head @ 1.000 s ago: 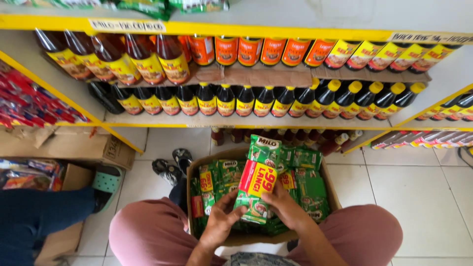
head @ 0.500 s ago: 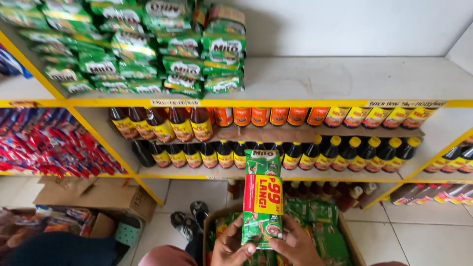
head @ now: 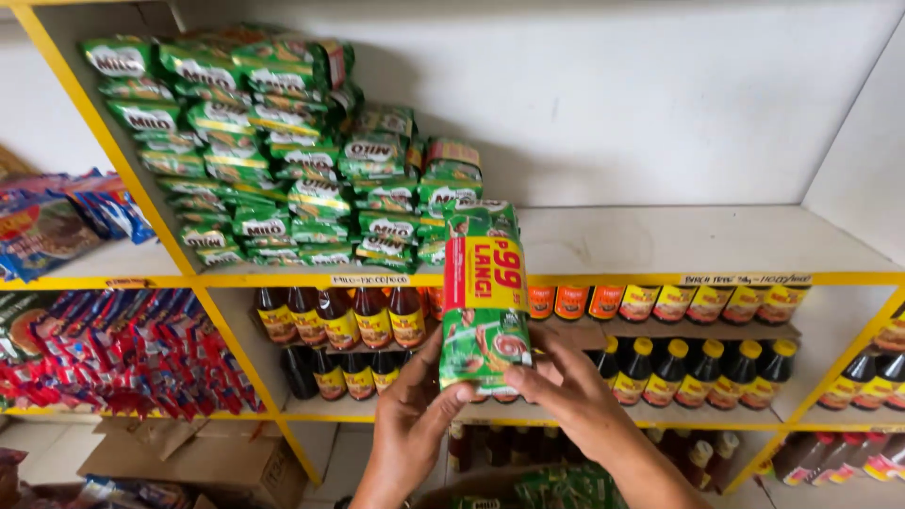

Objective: Stocking Milo drink packets from a cardboard box onto grocery store shelves.

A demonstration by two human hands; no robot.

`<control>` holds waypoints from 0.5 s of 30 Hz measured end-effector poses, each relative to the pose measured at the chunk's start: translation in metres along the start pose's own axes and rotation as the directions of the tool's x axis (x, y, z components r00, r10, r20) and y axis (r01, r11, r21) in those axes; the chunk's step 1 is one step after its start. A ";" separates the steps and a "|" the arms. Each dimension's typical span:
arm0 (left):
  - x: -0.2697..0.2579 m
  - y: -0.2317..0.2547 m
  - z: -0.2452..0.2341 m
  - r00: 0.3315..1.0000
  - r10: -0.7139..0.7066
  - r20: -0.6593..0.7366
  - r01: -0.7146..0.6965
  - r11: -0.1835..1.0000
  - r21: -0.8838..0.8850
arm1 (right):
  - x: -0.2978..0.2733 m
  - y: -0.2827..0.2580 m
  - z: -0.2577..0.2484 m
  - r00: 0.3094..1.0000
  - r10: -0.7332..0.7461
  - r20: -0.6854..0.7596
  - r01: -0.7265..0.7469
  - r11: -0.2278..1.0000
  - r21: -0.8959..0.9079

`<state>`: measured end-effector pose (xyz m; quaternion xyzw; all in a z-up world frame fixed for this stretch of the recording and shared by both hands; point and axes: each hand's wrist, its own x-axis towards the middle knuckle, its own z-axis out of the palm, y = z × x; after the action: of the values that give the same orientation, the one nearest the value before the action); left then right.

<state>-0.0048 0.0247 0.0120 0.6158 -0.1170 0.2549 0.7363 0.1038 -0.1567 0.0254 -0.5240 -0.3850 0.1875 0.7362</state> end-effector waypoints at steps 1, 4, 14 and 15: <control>0.009 0.008 0.000 1.000 0.027 0.000 -0.027 1.000 0.005 | 0.010 -0.002 -0.002 1.000 -0.003 -0.021 0.002 0.999 -0.039; 0.039 0.023 -0.002 0.998 0.070 -0.004 -0.070 0.997 0.016 | 0.039 -0.011 -0.004 0.995 0.014 -0.096 -0.026 0.992 -0.125; 0.150 0.041 -0.023 0.975 0.207 -0.083 -0.194 0.971 0.142 | 0.158 -0.045 -0.017 0.993 -0.053 -0.103 0.028 0.974 -0.225; 0.163 0.040 -0.025 0.975 0.208 -0.081 -0.195 0.971 0.140 | 0.170 -0.049 -0.017 0.993 -0.054 -0.105 0.029 0.974 -0.227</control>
<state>0.1082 0.0914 0.1196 0.6349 -0.1266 0.3647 0.6693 0.2181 -0.0700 0.1306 -0.6053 -0.3735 0.0982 0.6961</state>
